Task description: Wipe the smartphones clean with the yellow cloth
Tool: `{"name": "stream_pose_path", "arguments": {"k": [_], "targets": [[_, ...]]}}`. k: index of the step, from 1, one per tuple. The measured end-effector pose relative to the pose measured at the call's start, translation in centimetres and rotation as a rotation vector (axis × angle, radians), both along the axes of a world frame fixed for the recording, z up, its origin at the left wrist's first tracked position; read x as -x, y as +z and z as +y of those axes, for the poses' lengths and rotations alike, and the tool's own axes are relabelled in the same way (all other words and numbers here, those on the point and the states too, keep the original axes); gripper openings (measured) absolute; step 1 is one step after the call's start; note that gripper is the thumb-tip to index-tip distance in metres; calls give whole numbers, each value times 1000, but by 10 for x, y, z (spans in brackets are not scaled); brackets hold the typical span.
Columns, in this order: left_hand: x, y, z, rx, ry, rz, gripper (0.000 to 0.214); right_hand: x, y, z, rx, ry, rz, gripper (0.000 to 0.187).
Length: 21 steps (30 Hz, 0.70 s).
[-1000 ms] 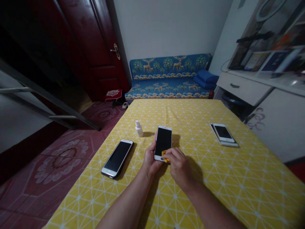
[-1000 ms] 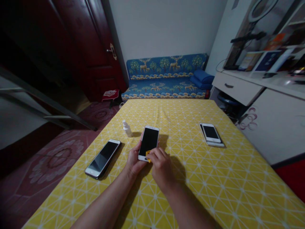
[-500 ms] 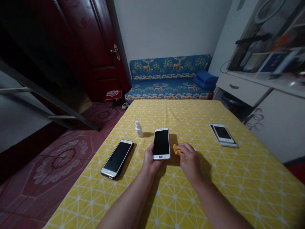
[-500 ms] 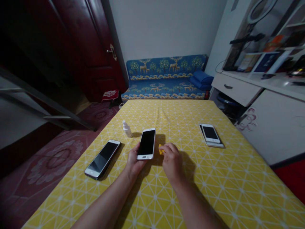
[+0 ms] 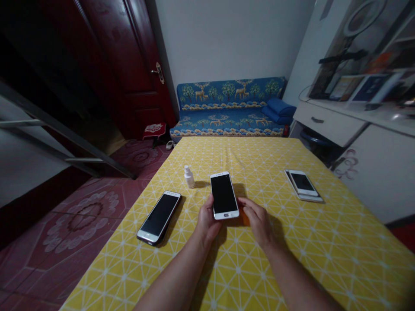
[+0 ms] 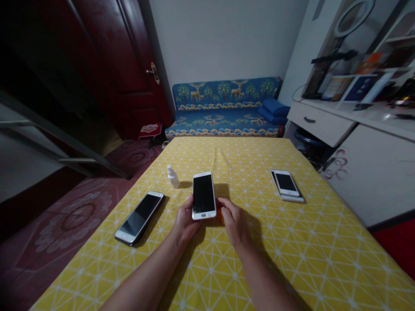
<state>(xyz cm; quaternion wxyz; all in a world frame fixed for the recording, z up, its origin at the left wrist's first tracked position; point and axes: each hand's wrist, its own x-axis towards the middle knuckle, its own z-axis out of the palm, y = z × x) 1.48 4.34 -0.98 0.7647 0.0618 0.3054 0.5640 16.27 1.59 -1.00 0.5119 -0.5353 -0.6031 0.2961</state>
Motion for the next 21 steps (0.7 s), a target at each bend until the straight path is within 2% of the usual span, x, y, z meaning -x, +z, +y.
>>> {"name": "stream_pose_path", "arguments": {"k": [2,5,11,15,21], "targets": [[0,-1,-2,-81,-23,17,32,-1,2,1,64,-24,192,35],[0,0,-5,-215,-78,23,38,-1,6,1,106,-44,254,44],[-3,8,-9,-330,-78,32,38,0,4,2,-30,-25,22,42],[-7,14,-14,-382,-81,40,43,3,4,1,-154,-56,-206,55],[-11,17,-21,-444,-157,75,55,10,8,-2,-211,-89,-259,60]]}}
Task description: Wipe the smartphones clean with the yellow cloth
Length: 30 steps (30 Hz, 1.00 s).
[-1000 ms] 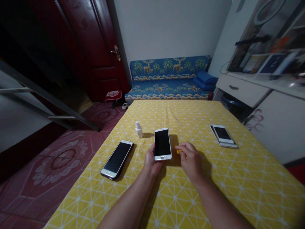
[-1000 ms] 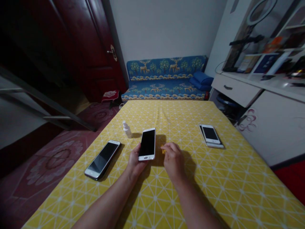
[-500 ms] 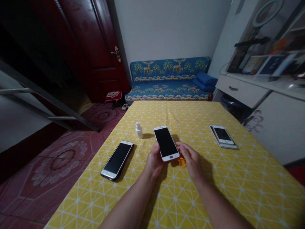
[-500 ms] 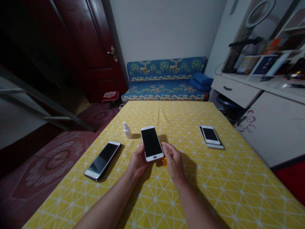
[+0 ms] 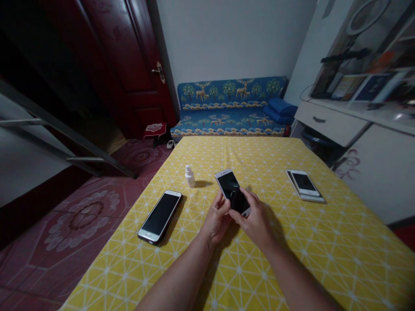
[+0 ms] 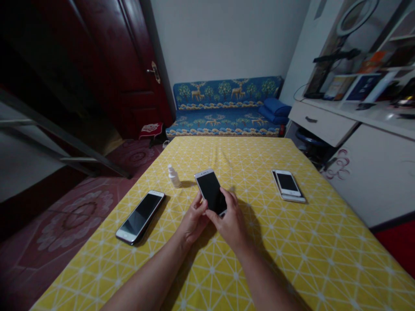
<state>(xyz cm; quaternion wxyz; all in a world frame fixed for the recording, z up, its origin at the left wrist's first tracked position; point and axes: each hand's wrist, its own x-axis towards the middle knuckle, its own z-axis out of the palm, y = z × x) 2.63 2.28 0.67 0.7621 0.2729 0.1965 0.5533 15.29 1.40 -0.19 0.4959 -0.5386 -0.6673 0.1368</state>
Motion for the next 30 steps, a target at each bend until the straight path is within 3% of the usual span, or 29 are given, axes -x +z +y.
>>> {"name": "stream_pose_path", "arguments": {"k": [6,18,30], "targets": [[1,0,0,7,1,3,55,2,-3,0,-3,10,-18,64],[0,-11,2,11,-110,118,53,-7,-7,6,-3,-144,9,68],[0,-15,2,-119,-5,232,42,3,-4,1,-44,-159,-138,66]]}}
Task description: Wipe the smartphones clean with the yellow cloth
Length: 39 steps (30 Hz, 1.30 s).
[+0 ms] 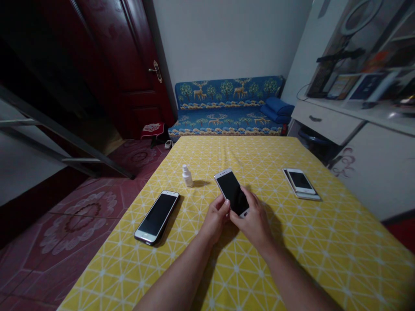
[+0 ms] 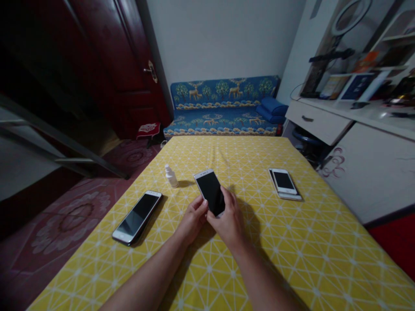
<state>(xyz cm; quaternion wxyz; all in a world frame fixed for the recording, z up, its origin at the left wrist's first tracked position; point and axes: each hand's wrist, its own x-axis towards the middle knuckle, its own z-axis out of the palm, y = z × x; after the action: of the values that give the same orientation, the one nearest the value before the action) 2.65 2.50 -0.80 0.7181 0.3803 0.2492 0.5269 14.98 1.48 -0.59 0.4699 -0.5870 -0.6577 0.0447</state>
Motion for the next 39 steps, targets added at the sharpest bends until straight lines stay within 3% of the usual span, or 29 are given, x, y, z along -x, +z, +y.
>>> {"name": "stream_pose_path", "arguments": {"k": [24,28,34,39], "targets": [[-1,5,-2,22,-5,-14,42,1,-2,0,-9,-7,49,64],[1,2,1,96,-2,-33,52,-5,-1,2,-50,-29,96,66],[2,1,4,147,-67,-32,61,-53,5,10,-23,-196,262,69],[-2,2,4,150,-51,-1,56,-118,16,-21,153,-411,35,72]]}}
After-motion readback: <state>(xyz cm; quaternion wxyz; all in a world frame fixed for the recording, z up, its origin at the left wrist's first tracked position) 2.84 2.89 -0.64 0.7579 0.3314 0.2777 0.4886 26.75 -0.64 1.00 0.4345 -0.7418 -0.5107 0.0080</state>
